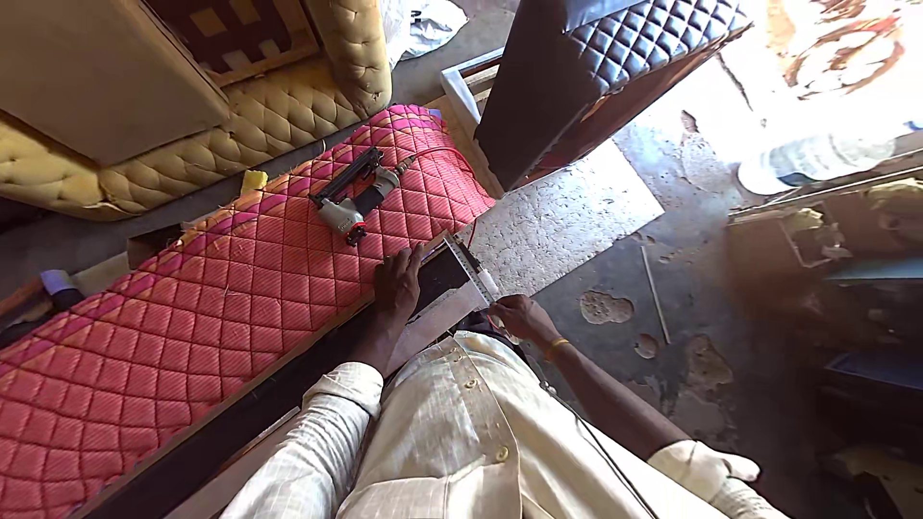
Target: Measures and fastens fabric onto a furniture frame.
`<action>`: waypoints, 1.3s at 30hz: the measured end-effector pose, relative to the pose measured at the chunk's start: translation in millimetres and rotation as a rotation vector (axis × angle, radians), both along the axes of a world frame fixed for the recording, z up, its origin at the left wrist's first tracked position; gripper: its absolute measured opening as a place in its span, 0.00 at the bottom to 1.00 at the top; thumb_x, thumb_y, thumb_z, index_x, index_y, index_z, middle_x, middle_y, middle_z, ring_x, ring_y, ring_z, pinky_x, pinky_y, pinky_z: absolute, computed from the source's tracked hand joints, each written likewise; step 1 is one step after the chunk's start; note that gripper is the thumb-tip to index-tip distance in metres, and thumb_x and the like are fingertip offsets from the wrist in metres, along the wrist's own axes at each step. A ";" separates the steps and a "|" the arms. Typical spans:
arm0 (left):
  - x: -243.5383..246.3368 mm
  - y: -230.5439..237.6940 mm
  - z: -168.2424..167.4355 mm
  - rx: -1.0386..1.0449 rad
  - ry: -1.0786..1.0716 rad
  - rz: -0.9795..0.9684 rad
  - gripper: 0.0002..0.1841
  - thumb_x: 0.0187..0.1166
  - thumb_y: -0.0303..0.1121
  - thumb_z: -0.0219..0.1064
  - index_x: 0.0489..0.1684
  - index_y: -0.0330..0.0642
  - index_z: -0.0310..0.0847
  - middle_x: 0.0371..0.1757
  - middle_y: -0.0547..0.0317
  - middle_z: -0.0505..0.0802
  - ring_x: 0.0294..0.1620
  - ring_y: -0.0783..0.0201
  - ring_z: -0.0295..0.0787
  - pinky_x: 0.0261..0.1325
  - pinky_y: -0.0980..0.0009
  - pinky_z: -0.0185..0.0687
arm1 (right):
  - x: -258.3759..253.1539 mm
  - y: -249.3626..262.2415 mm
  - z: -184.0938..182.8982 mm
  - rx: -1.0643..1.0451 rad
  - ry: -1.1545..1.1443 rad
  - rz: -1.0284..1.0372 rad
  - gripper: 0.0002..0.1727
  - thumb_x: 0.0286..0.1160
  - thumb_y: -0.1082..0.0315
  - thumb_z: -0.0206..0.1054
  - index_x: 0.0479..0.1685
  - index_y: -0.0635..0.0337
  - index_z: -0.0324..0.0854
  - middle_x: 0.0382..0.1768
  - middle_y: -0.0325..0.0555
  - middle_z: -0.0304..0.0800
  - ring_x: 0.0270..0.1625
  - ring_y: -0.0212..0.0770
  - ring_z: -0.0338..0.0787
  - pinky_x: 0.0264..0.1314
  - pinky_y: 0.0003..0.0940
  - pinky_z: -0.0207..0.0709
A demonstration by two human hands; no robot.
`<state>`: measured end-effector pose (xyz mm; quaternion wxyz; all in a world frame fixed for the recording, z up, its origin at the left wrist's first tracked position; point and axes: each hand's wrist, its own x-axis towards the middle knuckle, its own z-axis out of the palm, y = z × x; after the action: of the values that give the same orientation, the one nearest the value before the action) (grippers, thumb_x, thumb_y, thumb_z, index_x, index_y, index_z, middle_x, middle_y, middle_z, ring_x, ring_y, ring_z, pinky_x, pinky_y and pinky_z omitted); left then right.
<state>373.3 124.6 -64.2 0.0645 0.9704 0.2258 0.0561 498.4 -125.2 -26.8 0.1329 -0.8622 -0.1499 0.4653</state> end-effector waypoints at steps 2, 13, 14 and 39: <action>0.6 -0.7 -5.0 0.066 0.006 -0.025 0.27 0.84 0.30 0.60 0.81 0.69 0.77 0.66 0.59 0.89 0.59 0.52 0.87 0.54 0.52 0.80 | 7.6 2.9 0.8 0.002 -0.002 0.018 0.23 0.86 0.44 0.57 0.33 0.47 0.91 0.30 0.44 0.91 0.38 0.48 0.91 0.43 0.60 0.78; 22.2 -2.5 -11.3 -0.057 -0.064 -0.051 0.20 0.87 0.35 0.58 0.77 0.56 0.81 0.65 0.54 0.89 0.60 0.50 0.87 0.61 0.53 0.81 | 17.0 8.3 -4.8 -0.024 0.061 0.063 0.23 0.83 0.43 0.60 0.30 0.47 0.90 0.28 0.43 0.90 0.35 0.46 0.89 0.39 0.58 0.77; 24.9 -2.2 -9.3 -0.057 -0.062 -0.068 0.21 0.87 0.34 0.58 0.77 0.56 0.81 0.65 0.54 0.90 0.59 0.51 0.88 0.60 0.53 0.81 | 16.3 7.9 -6.5 -0.022 0.066 0.063 0.23 0.83 0.43 0.60 0.31 0.47 0.90 0.28 0.44 0.90 0.36 0.47 0.89 0.40 0.59 0.77; 43.0 -1.3 -4.3 0.037 0.001 -0.075 0.19 0.90 0.40 0.54 0.71 0.63 0.85 0.66 0.64 0.89 0.53 0.53 0.86 0.50 0.50 0.74 | 1.2 0.5 -17.4 0.276 0.220 -0.242 0.17 0.89 0.56 0.59 0.49 0.53 0.93 0.37 0.46 0.92 0.39 0.40 0.87 0.47 0.46 0.78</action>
<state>416.3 123.3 -68.5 0.0485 0.9792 0.1882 0.0574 499.6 -124.7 -44.2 0.3201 -0.7915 -0.0922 0.5124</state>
